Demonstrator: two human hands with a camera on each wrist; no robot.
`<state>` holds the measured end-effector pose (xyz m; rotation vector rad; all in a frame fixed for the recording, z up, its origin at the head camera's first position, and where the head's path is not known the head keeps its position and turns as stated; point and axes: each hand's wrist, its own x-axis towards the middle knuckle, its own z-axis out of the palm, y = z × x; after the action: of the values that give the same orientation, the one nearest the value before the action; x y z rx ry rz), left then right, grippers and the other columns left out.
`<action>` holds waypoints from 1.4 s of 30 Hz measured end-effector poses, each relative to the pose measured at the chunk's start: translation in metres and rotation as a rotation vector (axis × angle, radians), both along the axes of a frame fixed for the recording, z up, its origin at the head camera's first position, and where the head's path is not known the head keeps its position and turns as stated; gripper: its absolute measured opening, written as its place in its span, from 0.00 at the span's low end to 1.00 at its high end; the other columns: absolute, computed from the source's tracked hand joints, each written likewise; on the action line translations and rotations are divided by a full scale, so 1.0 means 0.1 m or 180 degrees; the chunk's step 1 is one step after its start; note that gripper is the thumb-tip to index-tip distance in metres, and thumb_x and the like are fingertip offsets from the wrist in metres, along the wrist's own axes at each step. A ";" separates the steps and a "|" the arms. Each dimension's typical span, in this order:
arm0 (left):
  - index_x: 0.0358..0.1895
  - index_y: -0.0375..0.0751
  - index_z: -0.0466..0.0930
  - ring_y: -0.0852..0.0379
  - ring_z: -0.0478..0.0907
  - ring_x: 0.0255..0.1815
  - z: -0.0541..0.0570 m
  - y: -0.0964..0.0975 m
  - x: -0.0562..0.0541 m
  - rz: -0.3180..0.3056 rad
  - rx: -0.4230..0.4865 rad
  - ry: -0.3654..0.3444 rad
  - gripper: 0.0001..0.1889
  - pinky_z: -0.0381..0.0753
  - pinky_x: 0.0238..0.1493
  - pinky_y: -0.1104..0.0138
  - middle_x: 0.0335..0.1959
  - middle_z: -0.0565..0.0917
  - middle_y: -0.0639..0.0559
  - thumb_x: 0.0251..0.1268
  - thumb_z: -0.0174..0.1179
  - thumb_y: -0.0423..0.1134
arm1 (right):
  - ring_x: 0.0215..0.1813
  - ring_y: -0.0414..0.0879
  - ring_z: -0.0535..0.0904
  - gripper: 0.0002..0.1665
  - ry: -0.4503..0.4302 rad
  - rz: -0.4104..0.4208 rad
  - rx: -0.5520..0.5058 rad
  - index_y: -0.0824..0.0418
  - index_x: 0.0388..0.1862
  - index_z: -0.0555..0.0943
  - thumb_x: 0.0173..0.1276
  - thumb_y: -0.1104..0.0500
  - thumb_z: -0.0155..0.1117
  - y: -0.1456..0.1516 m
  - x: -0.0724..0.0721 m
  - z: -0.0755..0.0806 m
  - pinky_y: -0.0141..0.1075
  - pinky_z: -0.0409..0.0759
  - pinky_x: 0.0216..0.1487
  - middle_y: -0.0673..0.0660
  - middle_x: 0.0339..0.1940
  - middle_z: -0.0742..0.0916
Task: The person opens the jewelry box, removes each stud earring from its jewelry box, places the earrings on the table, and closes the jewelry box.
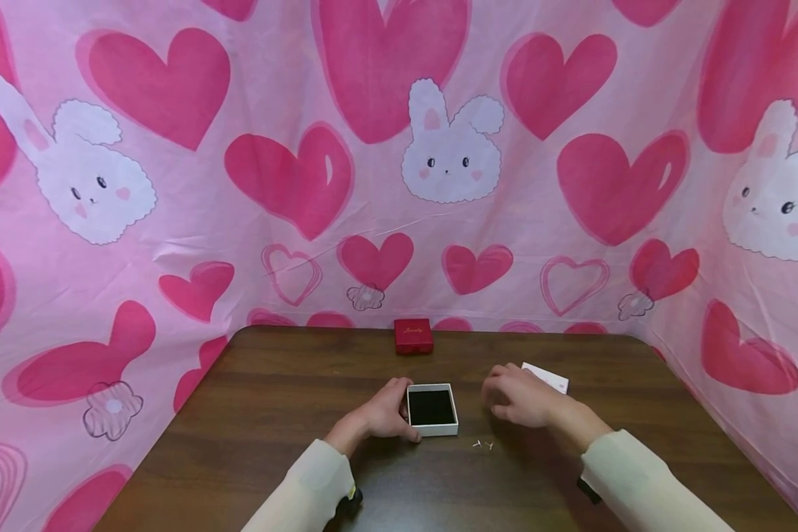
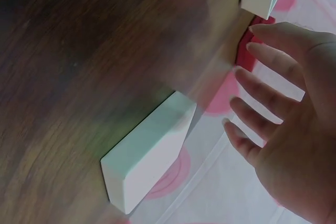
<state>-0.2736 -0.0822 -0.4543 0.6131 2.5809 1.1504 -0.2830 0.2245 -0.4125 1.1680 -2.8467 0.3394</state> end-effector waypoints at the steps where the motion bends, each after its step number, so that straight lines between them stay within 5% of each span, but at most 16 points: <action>1: 0.65 0.33 0.66 0.51 0.70 0.49 0.00 0.00 0.00 0.0001 -0.0006 -0.0005 0.44 0.77 0.51 0.57 0.50 0.71 0.45 0.42 0.82 0.34 | 0.49 0.52 0.76 0.10 0.0017 -0.0039 0.0000 0.53 0.43 0.85 0.62 0.58 0.73 0.01 0.00 0.00 0.51 0.74 0.48 0.51 0.45 0.82; 9: 0.66 0.32 0.66 0.52 0.70 0.48 -0.02 0.00 0.00 -0.0002 -0.0017 0.0013 0.45 0.77 0.50 0.59 0.51 0.71 0.45 0.42 0.82 0.35 | 0.61 0.63 0.73 0.21 0.0104 -0.0296 -0.0118 0.59 0.54 0.83 0.63 0.56 0.74 0.09 -0.01 -0.04 0.65 0.69 0.59 0.60 0.56 0.81; 23: 0.65 0.34 0.66 0.51 0.70 0.48 -0.01 0.00 0.00 0.0008 0.0002 -0.0033 0.44 0.77 0.51 0.57 0.50 0.71 0.46 0.42 0.82 0.34 | 0.70 0.67 0.67 0.36 0.0102 -0.0631 -0.0132 0.60 0.69 0.74 0.65 0.52 0.74 0.27 -0.09 -0.09 0.68 0.65 0.63 0.66 0.68 0.76; 42: 0.65 0.33 0.67 0.53 0.70 0.46 -0.02 0.01 -0.02 0.0003 -0.0040 0.0010 0.44 0.75 0.49 0.60 0.48 0.71 0.46 0.42 0.82 0.35 | 0.66 0.72 0.69 0.47 0.0122 -0.0874 -0.0184 0.66 0.72 0.71 0.60 0.44 0.75 0.56 -0.13 -0.29 0.72 0.67 0.59 0.71 0.68 0.74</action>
<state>-0.2752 -0.0815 -0.4562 0.6113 2.5894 1.1336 -0.2956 0.2804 -0.4419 0.7513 -2.8896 0.3761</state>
